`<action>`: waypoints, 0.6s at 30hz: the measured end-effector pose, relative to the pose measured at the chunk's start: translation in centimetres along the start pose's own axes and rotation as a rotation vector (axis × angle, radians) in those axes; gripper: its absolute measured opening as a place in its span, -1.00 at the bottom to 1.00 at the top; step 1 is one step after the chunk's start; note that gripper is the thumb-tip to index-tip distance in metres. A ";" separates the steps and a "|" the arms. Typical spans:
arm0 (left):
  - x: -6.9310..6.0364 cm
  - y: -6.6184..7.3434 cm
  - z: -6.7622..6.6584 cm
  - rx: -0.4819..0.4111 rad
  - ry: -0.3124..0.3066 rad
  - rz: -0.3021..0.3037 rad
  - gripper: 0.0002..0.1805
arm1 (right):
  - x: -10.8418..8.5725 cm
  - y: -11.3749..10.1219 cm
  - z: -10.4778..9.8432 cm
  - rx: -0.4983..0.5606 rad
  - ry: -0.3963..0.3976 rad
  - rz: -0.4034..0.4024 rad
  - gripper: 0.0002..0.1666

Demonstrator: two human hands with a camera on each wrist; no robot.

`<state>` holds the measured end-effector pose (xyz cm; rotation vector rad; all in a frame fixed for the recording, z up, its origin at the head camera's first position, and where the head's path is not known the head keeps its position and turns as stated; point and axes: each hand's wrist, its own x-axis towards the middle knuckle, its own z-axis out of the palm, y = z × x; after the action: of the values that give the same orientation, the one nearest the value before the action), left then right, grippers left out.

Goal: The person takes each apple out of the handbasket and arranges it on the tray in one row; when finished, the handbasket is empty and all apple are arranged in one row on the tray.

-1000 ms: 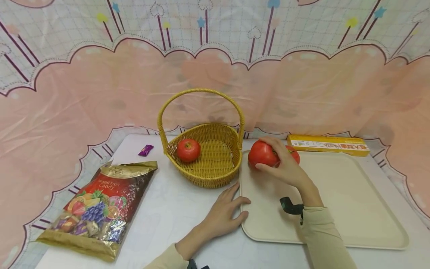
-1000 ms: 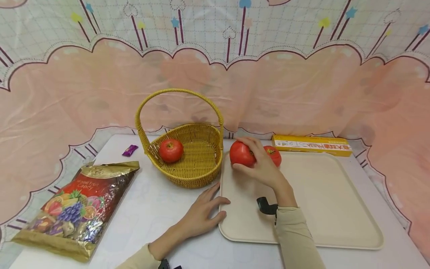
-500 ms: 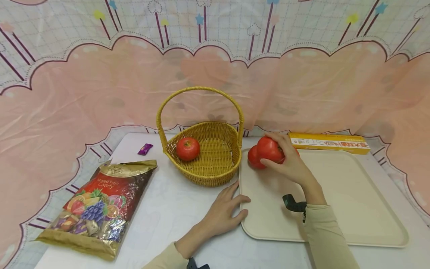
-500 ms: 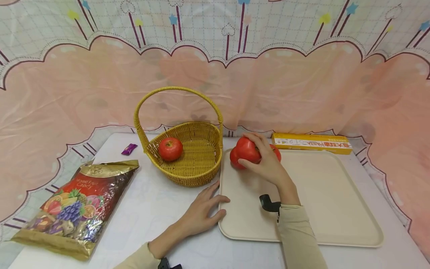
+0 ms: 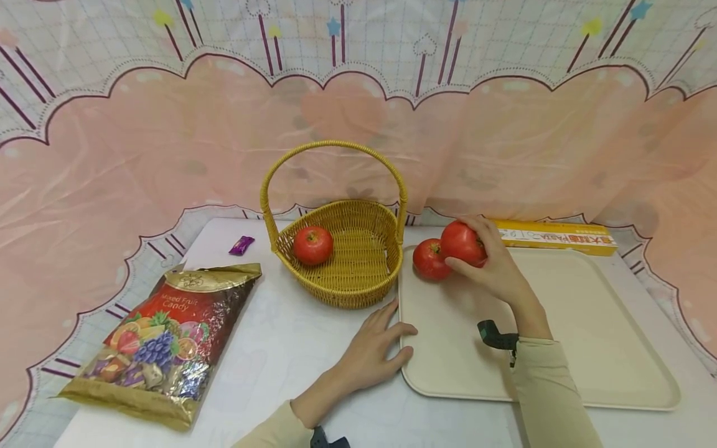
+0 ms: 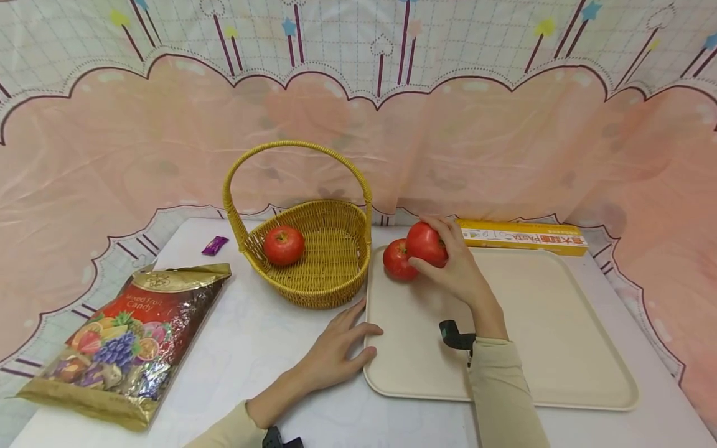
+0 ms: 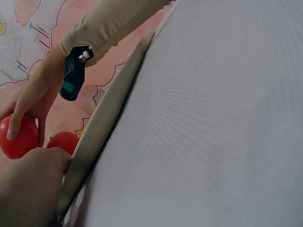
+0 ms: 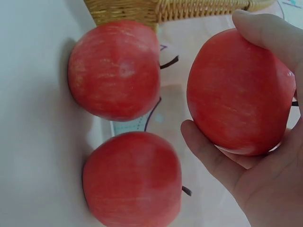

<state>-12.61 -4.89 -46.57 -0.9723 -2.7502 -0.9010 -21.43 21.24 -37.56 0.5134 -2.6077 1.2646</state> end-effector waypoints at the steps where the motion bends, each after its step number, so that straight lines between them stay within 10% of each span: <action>1: 0.0 0.0 0.0 -0.001 0.000 0.001 -0.73 | 0.0 0.0 -0.1 -0.001 -0.001 0.014 -0.11; 18: -0.1 0.1 -0.1 -0.013 -0.012 -0.006 -0.72 | -0.2 0.6 -1.1 0.028 0.050 0.146 -0.08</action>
<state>-12.54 -4.97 -46.45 -0.9756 -2.7614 -0.9177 -21.41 22.49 -37.37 0.2971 -2.6303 1.3409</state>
